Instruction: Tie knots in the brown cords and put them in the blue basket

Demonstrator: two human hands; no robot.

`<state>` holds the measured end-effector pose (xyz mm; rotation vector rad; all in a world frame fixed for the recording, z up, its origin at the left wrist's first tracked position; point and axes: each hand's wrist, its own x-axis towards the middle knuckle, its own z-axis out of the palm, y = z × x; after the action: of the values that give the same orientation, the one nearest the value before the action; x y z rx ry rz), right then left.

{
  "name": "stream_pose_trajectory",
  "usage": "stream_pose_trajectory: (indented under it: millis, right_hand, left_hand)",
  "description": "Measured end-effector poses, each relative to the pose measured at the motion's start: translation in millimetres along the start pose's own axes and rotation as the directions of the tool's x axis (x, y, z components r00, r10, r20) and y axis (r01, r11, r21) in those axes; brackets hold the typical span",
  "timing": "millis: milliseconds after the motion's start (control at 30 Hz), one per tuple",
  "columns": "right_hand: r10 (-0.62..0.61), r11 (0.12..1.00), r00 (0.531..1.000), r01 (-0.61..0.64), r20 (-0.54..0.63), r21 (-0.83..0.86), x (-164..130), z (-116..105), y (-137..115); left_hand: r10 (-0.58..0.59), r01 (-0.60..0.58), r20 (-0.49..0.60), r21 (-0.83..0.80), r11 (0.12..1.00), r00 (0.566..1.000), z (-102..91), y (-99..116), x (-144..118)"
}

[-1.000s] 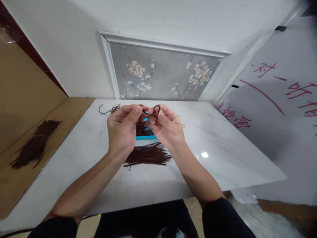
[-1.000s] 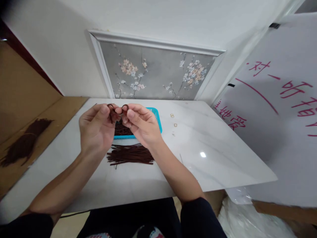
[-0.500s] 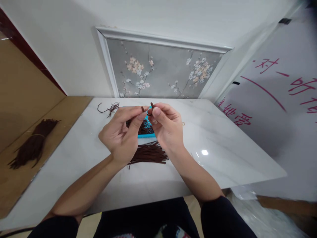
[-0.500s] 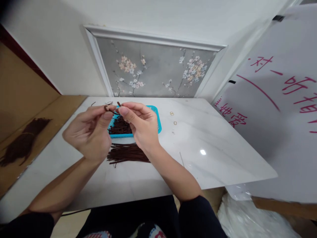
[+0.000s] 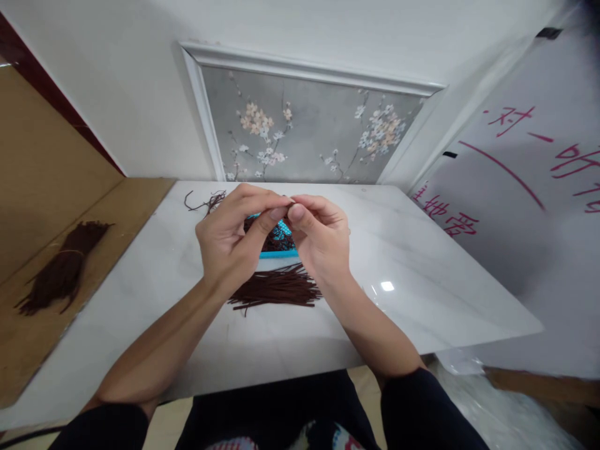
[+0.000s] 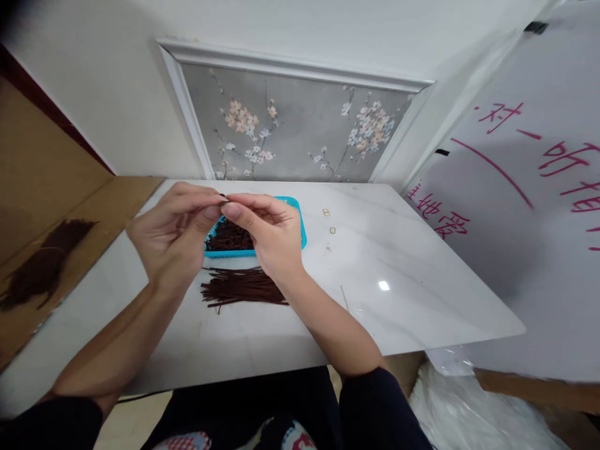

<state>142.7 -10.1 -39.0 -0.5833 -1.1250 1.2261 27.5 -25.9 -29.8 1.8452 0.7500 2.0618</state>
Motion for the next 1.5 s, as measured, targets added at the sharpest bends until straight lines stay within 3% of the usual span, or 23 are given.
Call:
stream_pose_trajectory:
  millis: [133,333,467,567,700,900,1067,1200,1400,1500]
  right_hand:
    - [-0.025,0.999,0.999,0.027,0.043,-0.033,4,-4,3]
    - [-0.042,0.992,0.995,0.053,0.091,-0.115,7,-10,-1]
    - [-0.072,0.987,0.988,0.09,0.134,-0.135,12,-18,-9]
    - [0.009,0.978,0.989,0.022,0.146,-0.208,15,-27,-14]
    - [0.032,0.982,0.982,0.004,0.185,-0.19,17,-44,-12]
    - [-0.029,0.983,0.971,0.072,0.237,-0.172,5,-70,-16]
    - [0.049,0.965,0.987,-0.009,0.15,-0.261,-11,-72,-34]
    - [0.131,0.938,0.986,-0.09,0.102,-0.336,-12,-70,-35]
    - [0.12,0.975,0.973,-0.077,0.2,-0.211,-7,-58,-32]
    - [0.145,0.984,0.962,-0.114,0.232,-0.14,-9,-51,-36]
  left_hand:
    - [-0.101,0.104,0.12,-0.022,0.994,0.988,-9.3,3,6]
    - [-0.206,0.209,0.053,-0.057,0.976,0.977,-12.9,-5,9]
    - [-0.287,0.286,0.134,0.024,0.958,0.949,-12.5,-10,7]
    - [-0.305,0.303,0.135,0.037,0.952,0.943,-12.4,-11,5]
    - [-0.323,0.326,0.134,-0.001,0.945,0.937,-5.0,-11,0]
    - [-0.412,0.426,0.213,-0.021,0.905,0.886,19.0,-9,-17]
    - [-0.317,0.321,0.16,0.004,0.947,0.935,26.1,-9,-24]
    - [-0.233,0.23,0.121,0.036,0.973,0.965,23.9,-12,-24]
    - [-0.119,0.113,0.098,0.062,0.992,0.988,15.7,-19,-14]
    - [0.013,-0.022,0.111,0.079,0.997,0.994,10.9,-15,-8]
